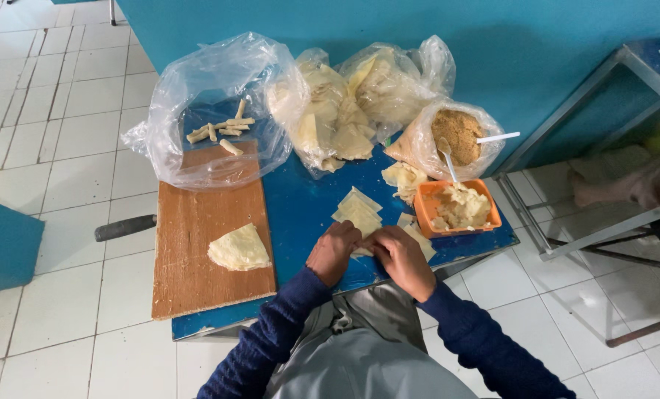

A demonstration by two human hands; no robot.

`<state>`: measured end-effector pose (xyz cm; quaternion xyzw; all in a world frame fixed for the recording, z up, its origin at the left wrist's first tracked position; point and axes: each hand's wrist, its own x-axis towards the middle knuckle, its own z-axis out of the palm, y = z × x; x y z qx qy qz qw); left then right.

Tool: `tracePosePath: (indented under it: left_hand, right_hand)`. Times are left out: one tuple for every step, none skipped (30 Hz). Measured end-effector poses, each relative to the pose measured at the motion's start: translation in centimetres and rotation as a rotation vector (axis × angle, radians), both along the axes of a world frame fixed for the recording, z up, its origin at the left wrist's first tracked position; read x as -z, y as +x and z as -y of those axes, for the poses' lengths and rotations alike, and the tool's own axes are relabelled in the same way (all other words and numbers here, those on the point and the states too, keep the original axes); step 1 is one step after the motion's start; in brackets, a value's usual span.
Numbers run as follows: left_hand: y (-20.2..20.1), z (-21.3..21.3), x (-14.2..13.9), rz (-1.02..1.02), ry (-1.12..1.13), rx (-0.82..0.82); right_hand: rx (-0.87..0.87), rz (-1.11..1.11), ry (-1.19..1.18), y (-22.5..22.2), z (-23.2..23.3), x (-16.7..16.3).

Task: The person sits at a table folding thin pastry sheets. They spoon a brown filling from a plastic bag onto a wrapper, fold the wrapper over the filling into a triangular shape, and place the folded piece on the table, repeating the cycle and stacking finished pieces.

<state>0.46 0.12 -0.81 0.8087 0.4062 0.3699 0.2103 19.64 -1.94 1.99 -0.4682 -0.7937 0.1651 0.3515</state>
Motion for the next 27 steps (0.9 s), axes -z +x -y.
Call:
tracePosePath:
  left_hand:
    - [-0.1,0.1,0.0,0.007,0.0,0.008]
    - [-0.2,0.2,-0.1,0.012,0.001,0.016]
    - [-0.4,0.3,-0.2,0.019,0.0,0.024]
    - [-0.6,0.4,-0.3,0.022,-0.007,0.047]
    - [-0.8,0.4,-0.4,0.025,-0.014,0.07]
    - [-0.9,0.5,-0.4,0.028,-0.023,0.093]
    - [-1.0,0.5,-0.5,0.023,-0.014,0.087]
    - [-0.9,0.5,-0.5,0.019,-0.005,0.08]
    - [-0.8,0.4,-0.5,0.016,0.006,0.072]
    - [-0.8,0.2,-0.6,0.037,-0.004,0.08]
    - [-0.8,-0.1,-0.6,0.056,-0.015,0.091]
    - [-0.8,-0.2,-0.6,0.075,-0.028,0.102]
    - [-0.7,-0.2,-0.6,0.063,-0.064,0.09]
    - [-0.7,-0.3,-0.6,0.05,-0.101,0.08]
    - [-0.7,-0.5,-0.7,0.034,-0.135,0.071]
    - [-0.9,-0.6,-0.7,0.05,-0.146,0.077]
    - [-1.0,-0.5,-0.8,0.066,-0.158,0.081]
    - [-1.2,-0.5,-0.8,0.081,-0.17,0.086]
    - [-1.2,-0.6,-0.7,0.075,-0.139,0.091]
    - [-1.2,-0.7,-0.7,0.068,-0.108,0.098]
    - [-1.0,-0.8,-0.6,0.062,-0.079,0.106]
    - [-0.9,-1.0,-0.4,0.063,-0.055,0.084]
    - [-0.7,-1.2,-0.3,0.065,-0.029,0.063]
    - [-0.6,-1.3,-0.1,0.067,-0.006,0.04]
    - [-0.5,-1.3,0.2,0.064,-0.02,0.039]
    - [-0.5,-1.3,0.3,0.061,-0.032,0.038]
    - [-0.4,-1.5,0.4,0.06,-0.043,0.033]
  right_hand:
    - [-0.012,0.005,0.058,-0.1,0.3,-0.1]
    - [-0.02,0.023,0.063,-0.1,0.4,-0.2]
    - [-0.027,0.042,0.066,-0.1,0.7,-0.3]
    - [-0.034,0.061,0.068,-0.1,0.9,-0.4]
    - [-0.029,0.076,0.087,-0.2,0.9,-0.5]
    - [-0.023,0.09,0.106,-0.4,1.0,-0.6]
    - [-0.018,0.104,0.125,-0.5,1.1,-0.7]
    - [-0.02,0.085,0.125,-0.5,1.1,-0.7]
    - [-0.024,0.068,0.127,-0.5,1.1,-0.7]
    - [-0.029,0.049,0.131,-0.5,1.0,-0.7]
    - [-0.036,0.06,0.127,-0.5,1.0,-0.6]
    - [-0.044,0.072,0.121,-0.4,0.8,-0.5]
    - [-0.052,0.084,0.113,-0.3,0.6,-0.4]
    - [-0.06,0.084,0.119,-0.2,0.6,-0.2]
    - [-0.066,0.082,0.128,-0.2,0.4,0.0]
    - [-0.075,0.082,0.138,0.0,0.0,0.1]
    - [-0.057,0.076,0.089,0.1,-0.2,0.2]
    - [-0.039,0.068,0.039,0.1,-0.5,0.2]
    - [-0.02,0.061,-0.007,0.1,-0.8,0.2]
    - [-0.027,0.062,0.031,0.1,-0.9,0.2]
    - [-0.033,0.063,0.068,0.0,-0.9,0.1]
    - [-0.038,0.064,0.106,-0.1,-0.9,0.0]
    - [-0.021,0.052,0.11,-0.2,-0.8,-0.1]
    - [-0.005,0.041,0.112,-0.3,-0.5,-0.2]
    - [0.012,0.03,0.11,-0.4,0.0,-0.3]
    - [0.003,0.052,0.145,-0.5,0.2,-0.4]
    - [-0.008,0.075,0.182,-0.6,0.4,-0.5]
